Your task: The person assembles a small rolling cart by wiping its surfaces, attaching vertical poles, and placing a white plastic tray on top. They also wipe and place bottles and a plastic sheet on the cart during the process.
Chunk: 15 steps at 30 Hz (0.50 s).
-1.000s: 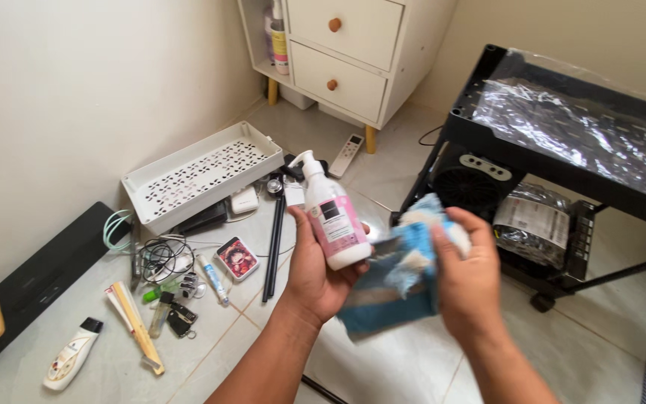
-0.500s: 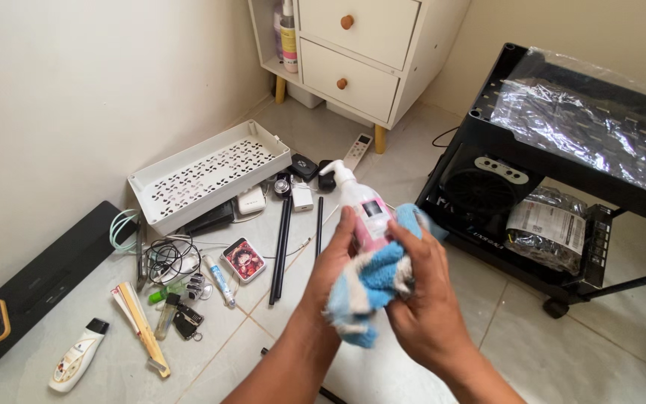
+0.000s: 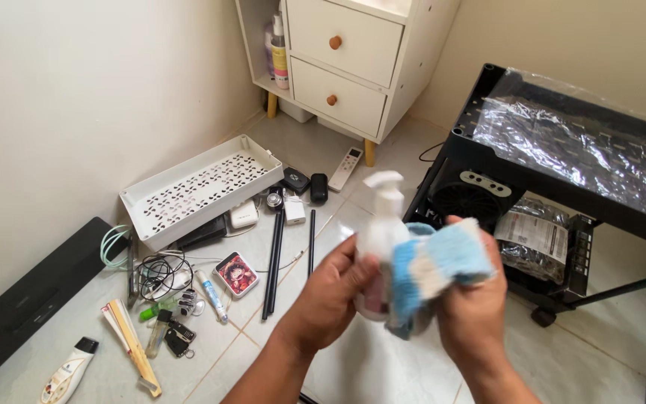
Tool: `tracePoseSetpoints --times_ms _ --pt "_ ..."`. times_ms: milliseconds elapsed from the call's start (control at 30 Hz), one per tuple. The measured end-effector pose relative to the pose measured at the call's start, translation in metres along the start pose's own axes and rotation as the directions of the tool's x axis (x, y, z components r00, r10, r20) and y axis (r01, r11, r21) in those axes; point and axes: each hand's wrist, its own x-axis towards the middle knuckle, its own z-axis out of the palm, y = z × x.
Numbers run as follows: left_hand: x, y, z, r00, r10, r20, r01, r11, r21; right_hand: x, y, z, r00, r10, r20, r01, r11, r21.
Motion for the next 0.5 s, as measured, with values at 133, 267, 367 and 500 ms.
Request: tracePoseSetpoints --times_ms 133,267,367,500 --pt "0.000 -0.004 0.002 0.991 -0.022 0.132 0.033 0.996 -0.079 0.014 0.001 -0.023 0.984 0.114 0.138 -0.161 0.902 0.401" --pt "0.001 -0.015 0.004 0.984 -0.073 0.162 0.085 0.994 -0.072 0.020 -0.005 -0.036 0.967 0.215 0.137 -0.254 0.868 0.426" --pt "0.003 -0.020 0.006 0.979 -0.093 0.182 0.101 0.994 -0.034 0.025 -0.013 -0.041 0.956 0.247 0.157 -0.290 0.863 0.413" --pt "0.006 -0.023 0.011 0.972 -0.163 0.170 0.162 0.987 0.021 0.029 -0.023 -0.041 0.944 0.266 0.194 -0.323 0.863 0.388"
